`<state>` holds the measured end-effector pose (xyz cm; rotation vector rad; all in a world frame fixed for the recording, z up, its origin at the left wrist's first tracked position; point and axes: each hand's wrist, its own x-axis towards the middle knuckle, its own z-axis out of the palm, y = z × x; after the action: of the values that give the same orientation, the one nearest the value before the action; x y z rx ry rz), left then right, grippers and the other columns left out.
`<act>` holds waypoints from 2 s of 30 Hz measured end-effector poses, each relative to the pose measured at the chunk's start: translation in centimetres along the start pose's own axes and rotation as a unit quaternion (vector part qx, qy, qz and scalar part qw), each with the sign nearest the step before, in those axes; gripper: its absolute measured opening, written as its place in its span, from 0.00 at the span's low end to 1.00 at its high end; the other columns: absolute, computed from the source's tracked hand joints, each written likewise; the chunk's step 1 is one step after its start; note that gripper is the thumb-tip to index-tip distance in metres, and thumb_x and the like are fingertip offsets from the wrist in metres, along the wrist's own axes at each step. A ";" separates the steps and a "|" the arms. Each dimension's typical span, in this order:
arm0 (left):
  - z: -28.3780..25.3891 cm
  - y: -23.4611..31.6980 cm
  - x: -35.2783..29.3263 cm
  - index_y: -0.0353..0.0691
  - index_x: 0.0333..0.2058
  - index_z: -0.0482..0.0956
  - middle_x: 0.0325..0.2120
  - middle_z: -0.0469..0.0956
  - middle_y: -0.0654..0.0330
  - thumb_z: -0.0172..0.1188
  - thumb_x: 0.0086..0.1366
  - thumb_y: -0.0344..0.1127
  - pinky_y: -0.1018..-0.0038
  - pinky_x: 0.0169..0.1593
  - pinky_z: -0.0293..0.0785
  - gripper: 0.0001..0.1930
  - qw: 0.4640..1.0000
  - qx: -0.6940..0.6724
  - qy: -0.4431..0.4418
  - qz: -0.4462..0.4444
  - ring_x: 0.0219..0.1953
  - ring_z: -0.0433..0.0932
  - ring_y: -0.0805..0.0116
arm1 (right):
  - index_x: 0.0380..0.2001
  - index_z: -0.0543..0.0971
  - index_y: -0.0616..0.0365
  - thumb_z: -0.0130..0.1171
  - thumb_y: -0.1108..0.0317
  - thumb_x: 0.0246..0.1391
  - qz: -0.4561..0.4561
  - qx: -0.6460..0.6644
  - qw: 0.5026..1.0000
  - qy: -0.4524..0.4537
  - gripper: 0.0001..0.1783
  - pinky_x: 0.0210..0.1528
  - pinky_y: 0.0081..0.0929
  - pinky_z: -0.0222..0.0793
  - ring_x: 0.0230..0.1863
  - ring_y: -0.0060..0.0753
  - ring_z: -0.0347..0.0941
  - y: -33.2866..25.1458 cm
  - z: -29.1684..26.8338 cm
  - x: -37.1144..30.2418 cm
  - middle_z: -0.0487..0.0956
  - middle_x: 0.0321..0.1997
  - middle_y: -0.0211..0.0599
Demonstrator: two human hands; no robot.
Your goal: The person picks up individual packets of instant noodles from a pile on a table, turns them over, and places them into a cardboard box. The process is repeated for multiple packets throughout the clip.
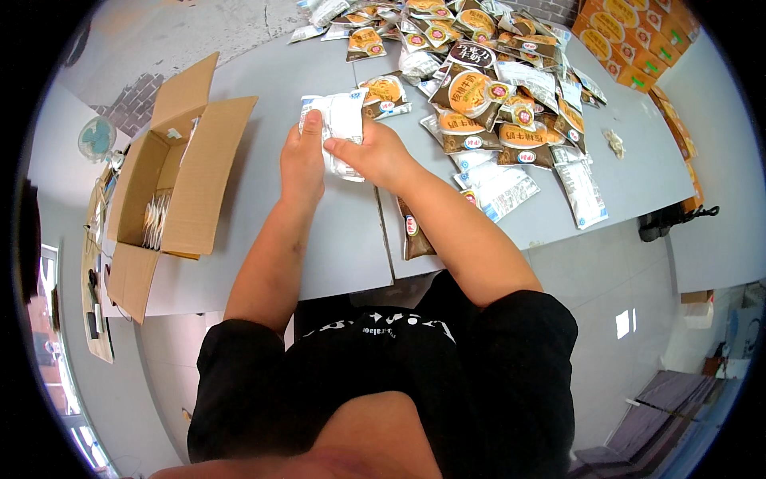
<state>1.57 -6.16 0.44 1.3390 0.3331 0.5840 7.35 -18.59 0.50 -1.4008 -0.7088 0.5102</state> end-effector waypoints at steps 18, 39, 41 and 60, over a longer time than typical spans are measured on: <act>-0.3 -2.2 0.2 0.32 0.52 0.68 0.45 0.73 0.56 0.53 0.68 0.49 0.70 0.49 0.72 0.25 0.976 0.134 -0.036 0.166 0.44 0.74 0.67 | 0.60 0.64 0.64 0.57 0.61 0.52 -0.068 -0.311 0.944 0.082 0.34 0.42 0.36 0.73 0.40 0.49 0.78 0.0 0.6 -0.3 0.80 0.39 0.51; -0.9 -0.7 0.5 0.32 0.51 0.68 0.42 0.76 0.54 0.52 0.67 0.57 0.74 0.44 0.75 0.30 0.994 0.049 -0.071 -0.063 0.41 0.77 0.69 | 0.42 0.78 0.66 0.63 0.56 0.54 0.021 0.060 0.996 0.064 0.22 0.43 0.24 0.71 0.41 0.21 0.75 0.4 -1.1 0.5 0.80 0.41 0.38; -1.3 -1.6 1.2 0.32 0.48 0.69 0.39 0.75 0.55 0.54 0.66 0.58 0.75 0.42 0.74 0.30 0.996 0.011 -0.061 -0.071 0.39 0.76 0.70 | 0.38 0.77 0.67 0.62 0.56 0.55 -0.015 0.019 0.997 0.075 0.22 0.40 0.26 0.72 0.39 0.24 0.76 0.4 -0.6 0.5 0.81 0.39 0.40; 1.7 -0.2 -1.0 0.33 0.43 0.70 0.35 0.76 0.57 0.44 0.72 0.55 0.75 0.40 0.75 0.25 0.998 0.066 0.008 0.002 0.35 0.76 0.73 | 0.39 0.79 0.65 0.48 0.42 0.61 0.044 0.097 0.986 0.127 0.32 0.45 0.33 0.70 0.37 0.41 0.76 1.2 0.2 1.0 0.81 0.36 0.48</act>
<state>1.74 -8.09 0.50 1.4623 0.3883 0.5851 8.04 -17.58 -0.55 -1.2882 -0.3828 0.4469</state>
